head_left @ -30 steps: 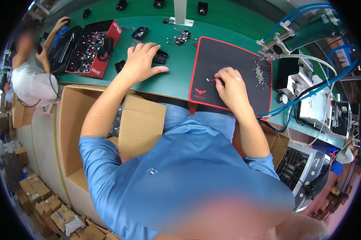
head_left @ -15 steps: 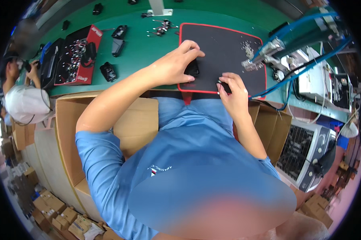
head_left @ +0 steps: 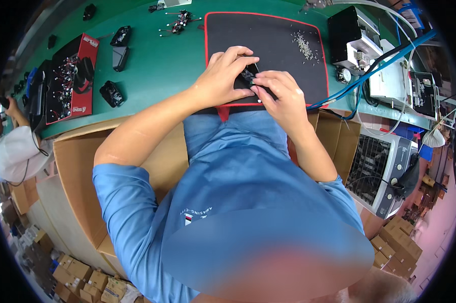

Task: Manually assemble electronic components into housings and secure with an electric screwdriver.

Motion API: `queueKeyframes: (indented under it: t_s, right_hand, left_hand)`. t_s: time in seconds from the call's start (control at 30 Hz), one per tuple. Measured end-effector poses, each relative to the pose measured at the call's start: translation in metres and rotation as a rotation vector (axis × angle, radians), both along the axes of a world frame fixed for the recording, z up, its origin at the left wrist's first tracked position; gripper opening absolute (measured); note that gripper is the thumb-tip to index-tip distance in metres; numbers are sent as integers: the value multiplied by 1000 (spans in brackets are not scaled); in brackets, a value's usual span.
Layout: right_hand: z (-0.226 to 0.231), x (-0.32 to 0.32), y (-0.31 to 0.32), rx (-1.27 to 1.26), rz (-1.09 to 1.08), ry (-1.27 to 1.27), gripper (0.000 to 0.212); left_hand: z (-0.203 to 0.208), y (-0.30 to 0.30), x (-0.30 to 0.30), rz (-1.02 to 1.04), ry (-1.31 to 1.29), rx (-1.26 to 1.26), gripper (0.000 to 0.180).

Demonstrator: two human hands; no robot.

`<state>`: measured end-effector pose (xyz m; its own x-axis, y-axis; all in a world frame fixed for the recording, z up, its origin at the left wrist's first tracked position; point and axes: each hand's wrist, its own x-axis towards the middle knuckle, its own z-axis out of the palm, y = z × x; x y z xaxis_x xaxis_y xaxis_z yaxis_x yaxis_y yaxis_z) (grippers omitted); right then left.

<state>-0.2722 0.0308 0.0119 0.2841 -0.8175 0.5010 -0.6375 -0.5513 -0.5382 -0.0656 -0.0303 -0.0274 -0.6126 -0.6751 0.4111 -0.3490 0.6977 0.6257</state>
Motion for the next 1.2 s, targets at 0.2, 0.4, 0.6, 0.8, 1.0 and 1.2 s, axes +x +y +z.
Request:
queueKeyframes:
  t_s: [0.2,0.4,0.6,0.8,1.0,1.2]
  right_hand:
    - [-1,5,-9,-36,14,119,18]
    - [3,-8,-13,11,1,82,19]
    - [2,-11,-18,-25,103,146,18]
    - [-2,-5,-16,-39,77,156,18]
    - [3,-2,-13,22,-3,157,16]
    - [-4,-1,-9,91,-83,128,13]
  left_hand:
    - [1,5,-3,82,-55,-94,79]
    - [1,6,-4,121,-50,-51,76]
    - [0,2,1,57,-43,-64,74]
    - [3,4,-1,5,-39,-25,79]
    - [2,5,-4,77,-50,-88,79]
    - [2,4,-3,67,-39,-69,78]
